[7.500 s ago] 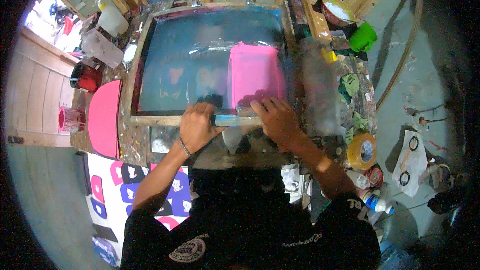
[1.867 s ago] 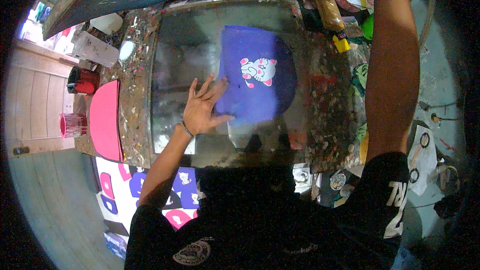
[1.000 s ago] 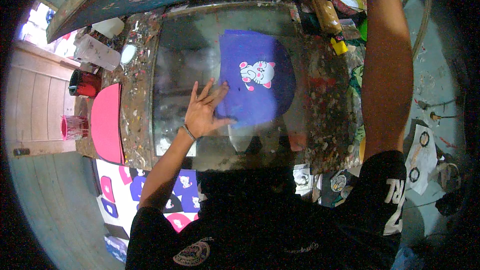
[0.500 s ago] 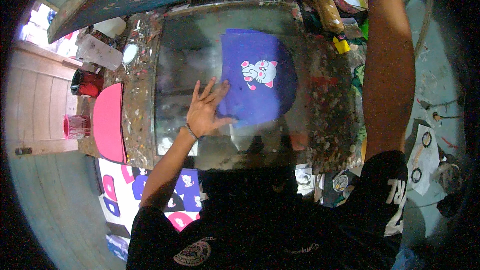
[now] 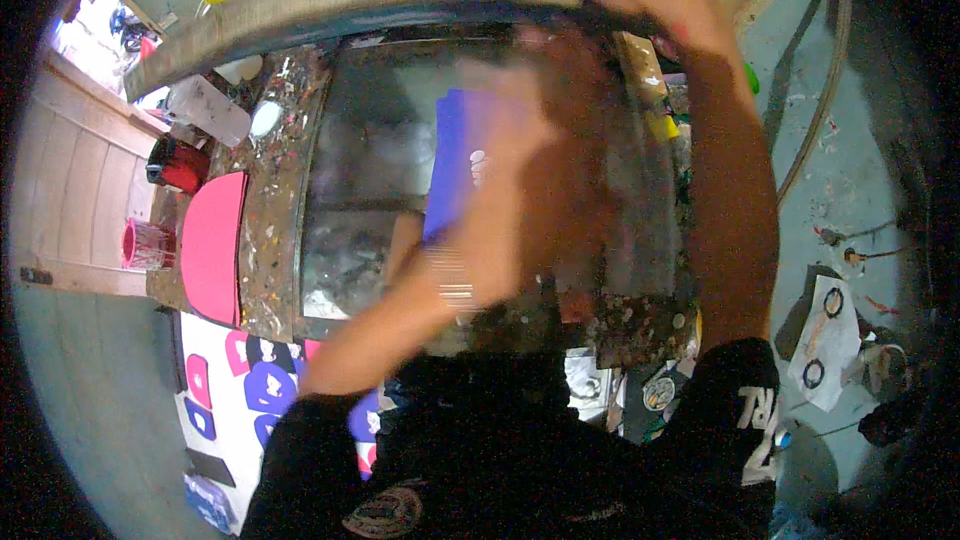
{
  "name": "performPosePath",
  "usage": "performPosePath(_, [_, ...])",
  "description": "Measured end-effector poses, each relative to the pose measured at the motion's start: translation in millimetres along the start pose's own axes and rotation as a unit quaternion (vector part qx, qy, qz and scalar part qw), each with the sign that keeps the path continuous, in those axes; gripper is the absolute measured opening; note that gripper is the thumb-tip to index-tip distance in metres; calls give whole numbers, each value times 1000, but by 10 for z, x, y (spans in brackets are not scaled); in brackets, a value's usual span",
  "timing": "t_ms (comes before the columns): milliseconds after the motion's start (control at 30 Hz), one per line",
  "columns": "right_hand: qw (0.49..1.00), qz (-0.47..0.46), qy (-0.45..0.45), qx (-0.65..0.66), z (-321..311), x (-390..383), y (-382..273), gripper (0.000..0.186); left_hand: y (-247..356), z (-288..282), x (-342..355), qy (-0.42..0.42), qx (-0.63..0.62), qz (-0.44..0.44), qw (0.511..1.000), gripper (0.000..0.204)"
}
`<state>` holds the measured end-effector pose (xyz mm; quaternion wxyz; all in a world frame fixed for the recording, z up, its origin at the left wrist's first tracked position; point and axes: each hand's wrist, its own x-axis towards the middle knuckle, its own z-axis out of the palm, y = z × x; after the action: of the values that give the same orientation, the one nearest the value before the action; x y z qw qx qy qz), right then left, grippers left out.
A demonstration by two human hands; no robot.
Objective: The person screen prints designs onto fabric panels by placing the panels on a station, lowering a screen, and using a squeegee to apply pink ink. They then lift the screen, remove the printed panels, and place them on the floor with other printed pieces.
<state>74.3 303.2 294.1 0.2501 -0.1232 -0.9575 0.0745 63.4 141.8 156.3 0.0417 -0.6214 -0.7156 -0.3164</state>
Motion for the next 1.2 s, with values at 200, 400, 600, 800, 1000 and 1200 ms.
performPosePath(200, [992,-34,58,-110,660,-1096,-203,50,-951,-1179,-515,18,273,15,962,69])
performPosePath(400, [997,-71,-31,8,1442,-2185,-164,36,-1093,-83,-1479,-95,101,-58,989,50])
performPosePath(600, [976,-42,-199,81,1847,-1626,369,47,-1131,146,-1650,-100,95,-72,988,42])
performPosePath(800, [948,-10,-290,131,1546,-1717,160,52,-1147,144,-1674,-130,76,-101,983,48])
performPosePath(1000, [985,-69,-128,95,2049,-1755,308,41,-1152,103,-1680,-132,74,-103,983,46])
performPosePath(1200, [995,-68,-55,-37,2451,-1099,772,36,-1185,234,-1720,-117,127,-67,983,47])
